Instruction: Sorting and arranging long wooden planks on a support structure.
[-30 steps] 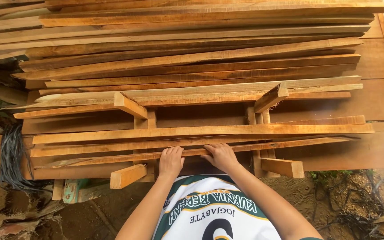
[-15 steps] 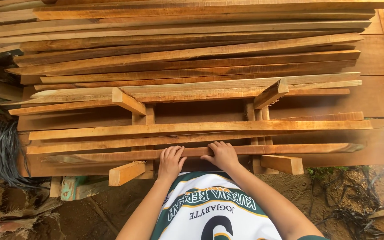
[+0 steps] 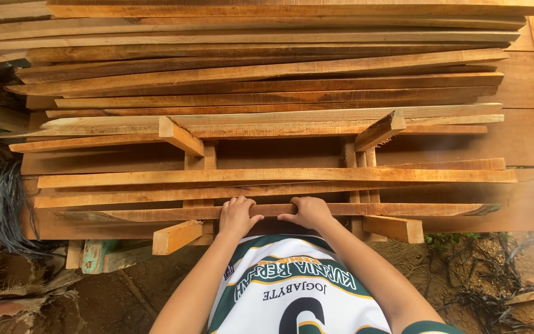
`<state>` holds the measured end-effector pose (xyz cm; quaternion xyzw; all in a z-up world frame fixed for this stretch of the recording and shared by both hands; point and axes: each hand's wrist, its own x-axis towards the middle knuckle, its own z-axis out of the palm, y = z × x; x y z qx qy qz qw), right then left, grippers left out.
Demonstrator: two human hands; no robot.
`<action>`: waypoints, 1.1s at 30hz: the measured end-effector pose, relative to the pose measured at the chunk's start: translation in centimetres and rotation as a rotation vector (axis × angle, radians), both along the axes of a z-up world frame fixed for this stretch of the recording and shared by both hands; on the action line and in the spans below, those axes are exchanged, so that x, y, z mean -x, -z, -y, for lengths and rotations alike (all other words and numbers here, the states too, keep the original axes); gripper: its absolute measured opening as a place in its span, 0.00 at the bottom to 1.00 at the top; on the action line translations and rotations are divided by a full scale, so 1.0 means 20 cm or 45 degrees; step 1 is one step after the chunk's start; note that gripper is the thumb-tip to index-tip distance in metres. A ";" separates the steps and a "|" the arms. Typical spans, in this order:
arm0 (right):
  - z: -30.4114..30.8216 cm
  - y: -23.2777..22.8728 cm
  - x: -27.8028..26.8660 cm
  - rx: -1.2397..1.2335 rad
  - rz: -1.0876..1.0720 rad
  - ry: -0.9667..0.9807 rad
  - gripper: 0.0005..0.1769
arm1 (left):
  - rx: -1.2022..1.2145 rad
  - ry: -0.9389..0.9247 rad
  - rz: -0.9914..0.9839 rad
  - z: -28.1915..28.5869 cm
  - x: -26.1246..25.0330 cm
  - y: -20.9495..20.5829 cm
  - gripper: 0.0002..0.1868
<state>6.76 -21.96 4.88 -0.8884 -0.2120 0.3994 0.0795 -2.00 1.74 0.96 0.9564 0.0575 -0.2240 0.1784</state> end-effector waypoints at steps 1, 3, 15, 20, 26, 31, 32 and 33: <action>-0.01 0.00 -0.02 0.000 0.000 -0.004 0.43 | 0.000 -0.004 0.000 0.00 -0.01 0.01 0.27; -0.02 0.00 -0.03 0.074 -0.049 -0.016 0.49 | 0.040 -0.004 -0.058 -0.01 0.00 0.04 0.27; -0.03 -0.06 -0.04 0.052 -0.055 -0.058 0.50 | 0.075 0.015 0.230 -0.02 0.09 0.11 0.29; 0.00 0.02 0.00 -0.093 0.034 -0.065 0.42 | 0.106 -0.007 0.325 0.01 0.14 0.12 0.30; -0.01 0.01 -0.03 -0.700 0.731 -0.143 0.18 | 0.074 0.020 0.465 0.01 0.18 0.20 0.28; -0.13 -0.03 -0.27 -0.474 0.809 -0.064 0.55 | 0.026 0.048 0.499 0.02 0.18 0.22 0.28; -0.13 0.02 -0.32 -0.335 0.603 -0.126 0.55 | 0.014 0.044 0.484 0.02 0.18 0.22 0.29; -0.14 0.06 -0.36 -0.195 0.396 -0.185 0.55 | 0.001 0.040 0.470 0.02 0.18 0.22 0.29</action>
